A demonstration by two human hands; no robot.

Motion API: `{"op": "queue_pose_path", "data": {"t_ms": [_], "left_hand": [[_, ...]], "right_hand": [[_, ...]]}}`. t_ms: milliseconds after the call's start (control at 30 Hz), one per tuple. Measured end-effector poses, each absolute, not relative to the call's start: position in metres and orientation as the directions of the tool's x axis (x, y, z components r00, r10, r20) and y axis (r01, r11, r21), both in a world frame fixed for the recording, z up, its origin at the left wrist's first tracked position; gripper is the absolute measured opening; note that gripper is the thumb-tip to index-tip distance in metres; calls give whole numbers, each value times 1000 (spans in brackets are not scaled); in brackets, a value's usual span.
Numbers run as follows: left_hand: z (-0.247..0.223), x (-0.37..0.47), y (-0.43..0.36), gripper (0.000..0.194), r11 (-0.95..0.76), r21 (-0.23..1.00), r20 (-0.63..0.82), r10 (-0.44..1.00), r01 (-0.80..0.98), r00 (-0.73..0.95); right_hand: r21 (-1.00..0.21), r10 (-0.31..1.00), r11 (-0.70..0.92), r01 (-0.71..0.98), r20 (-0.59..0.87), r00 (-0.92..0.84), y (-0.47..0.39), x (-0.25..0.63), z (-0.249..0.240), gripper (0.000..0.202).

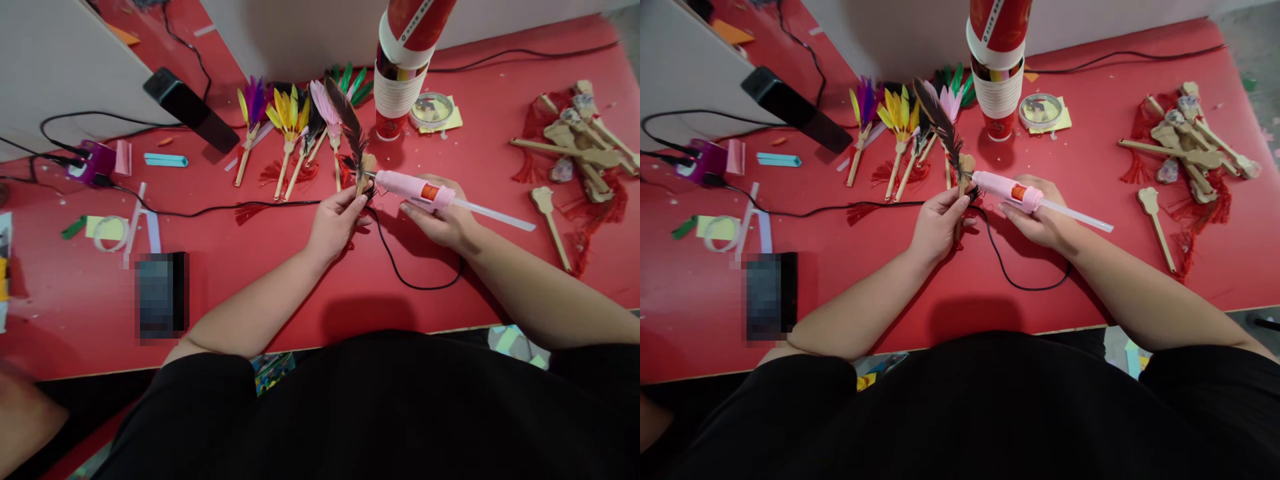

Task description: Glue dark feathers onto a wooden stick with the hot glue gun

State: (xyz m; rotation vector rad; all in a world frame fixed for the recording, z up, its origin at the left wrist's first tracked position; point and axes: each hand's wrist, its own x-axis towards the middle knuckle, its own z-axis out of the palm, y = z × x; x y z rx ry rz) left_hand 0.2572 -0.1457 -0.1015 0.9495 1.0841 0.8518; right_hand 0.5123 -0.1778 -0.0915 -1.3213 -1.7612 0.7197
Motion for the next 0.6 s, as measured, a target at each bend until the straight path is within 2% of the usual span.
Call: {"op": "queue_pose_path", "data": {"t_ms": [100,233,433,600], "left_hand": [[-103,256,-145,36,354,928,-316,913,-116,258],[-103,256,-145,30,350,926,-304,914,-141,268],[-101,256,-146,37,369,922,-332,910,-117,250],[-105,256,-145,38,359,923,-322,917,-138,236]], "right_hand": [[-805,953,302,510,273,-134,-177,512,-91,37],[-805,952,306,509,267,-150,-177,511,-87,45],[-798,946,321,511,290,-143,-179,509,-83,42],[-731,929,364,577,327,-171,-181,508,-88,35]]}}
